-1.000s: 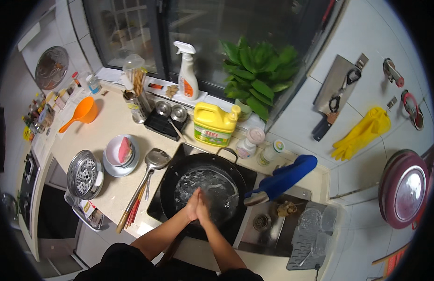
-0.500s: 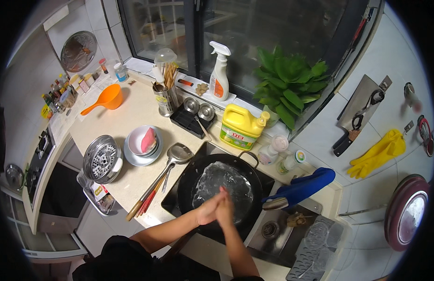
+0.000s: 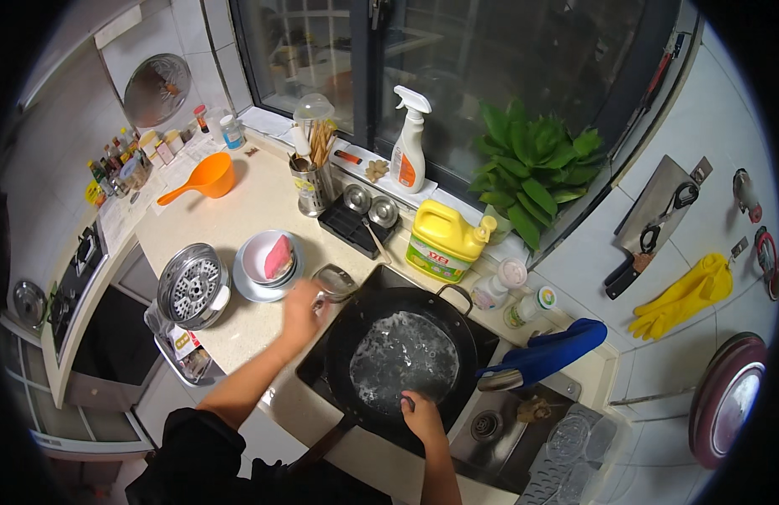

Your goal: The person scrubs a metal pot lid with a pink sponge, then washes a metal steamer insert and a black wok in the sink. They use a wooden spoon to assist in cleaning the lid and a yellow sponge for the wok. The person rinses the items under running water and places the cleaned steamer insert on the counter.

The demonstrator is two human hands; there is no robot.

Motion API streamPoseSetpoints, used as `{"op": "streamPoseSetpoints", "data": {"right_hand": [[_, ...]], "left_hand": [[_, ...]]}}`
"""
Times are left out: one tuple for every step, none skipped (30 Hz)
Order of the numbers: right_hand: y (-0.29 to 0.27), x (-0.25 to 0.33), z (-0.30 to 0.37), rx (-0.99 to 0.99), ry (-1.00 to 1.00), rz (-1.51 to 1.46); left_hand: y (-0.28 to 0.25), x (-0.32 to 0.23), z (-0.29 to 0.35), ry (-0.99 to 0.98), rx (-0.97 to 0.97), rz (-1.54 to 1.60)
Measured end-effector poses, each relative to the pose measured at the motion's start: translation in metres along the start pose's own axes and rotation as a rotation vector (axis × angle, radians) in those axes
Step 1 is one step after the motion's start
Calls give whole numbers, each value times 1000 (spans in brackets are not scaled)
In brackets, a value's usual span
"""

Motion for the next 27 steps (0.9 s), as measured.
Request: {"op": "streamPoseSetpoints", "data": {"right_hand": [[2, -2, 2, 36, 64, -114], [5, -1, 4, 70, 54, -101], [8, 1, 6, 106, 44, -91], [11, 3, 10, 138, 38, -78], [12, 5, 12, 146, 20, -74], [14, 6, 13, 147, 4, -69], [16, 6, 14, 149, -9, -63], [17, 3, 15, 156, 5, -57], [18, -1, 15, 164, 18, -52], [20, -2, 13, 182, 24, -46], [21, -3, 13, 227, 23, -92], [27, -8, 11, 302, 104, -357], [35, -8, 7, 378, 172, -619], [42, -13, 7, 433, 243, -888], [49, -35, 2, 383, 316, -899], [36, -27, -2, 248, 81, -469], [23, -14, -2, 99, -134, -32], [19, 2, 2, -49, -331, 414], [13, 1, 1, -16, -133, -27], [5, -5, 3, -54, -36, -140], [-13, -15, 7, -168, -11, -119], [-30, -31, 11, -284, 12, -98], [-54, -54, 17, -521, -3, -147], [-77, -80, 22, -551, 234, -268], [-99, -122, 28, -725, 244, -304], [-123, -154, 34, -815, 371, -263], [-148, -181, 47, -908, 505, -218]], "left_hand": [[-20, 14, -12, 24, -152, -167], [-35, 27, -25, -29, -236, -285], [-32, 58, -28, -189, -127, -257], [-33, 77, -28, -224, -129, -390], [-38, 87, -32, -271, -111, -370], [-39, 99, -31, -296, -109, -413], [-38, 107, -29, -302, -89, -404], [-34, 113, -29, -303, -65, -393], [-31, 114, -29, -287, -61, -377], [-35, 115, -25, -278, -62, -371], [-34, 113, -26, -262, -56, -310], [-33, 109, -26, -247, -51, -284], [-34, 111, -22, -244, -45, -276], [-27, 111, -22, -231, -32, -252], [-22, 108, -23, -219, -36, -241], [-25, 104, -21, -217, -40, -245], [-28, 93, -22, -147, -85, -253], [-32, 79, -22, -78, -132, -260], [-29, 66, -23, -40, -112, -160], [-26, 49, -23, -4, -82, -53], [-19, 29, -20, 41, -2, -47], [-10, 10, -17, 94, 76, -43], [-3, 5, -8, 54, 129, 35], [3, 5, 3, 7, 178, 102], [3, -3, 11, -37, 203, 151], [6, -9, 20, -85, 232, 189], [13, -10, 33, -120, 259, 230]]}}
Point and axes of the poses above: each hand's wrist, its own z-axis away from the middle knuckle, its own y-axis out of the palm, x = y × z, the point moved 8 cm from there along -z, towards the middle knuckle, and after that the axes turned 4 degrees about y, right-handed, at the moved point
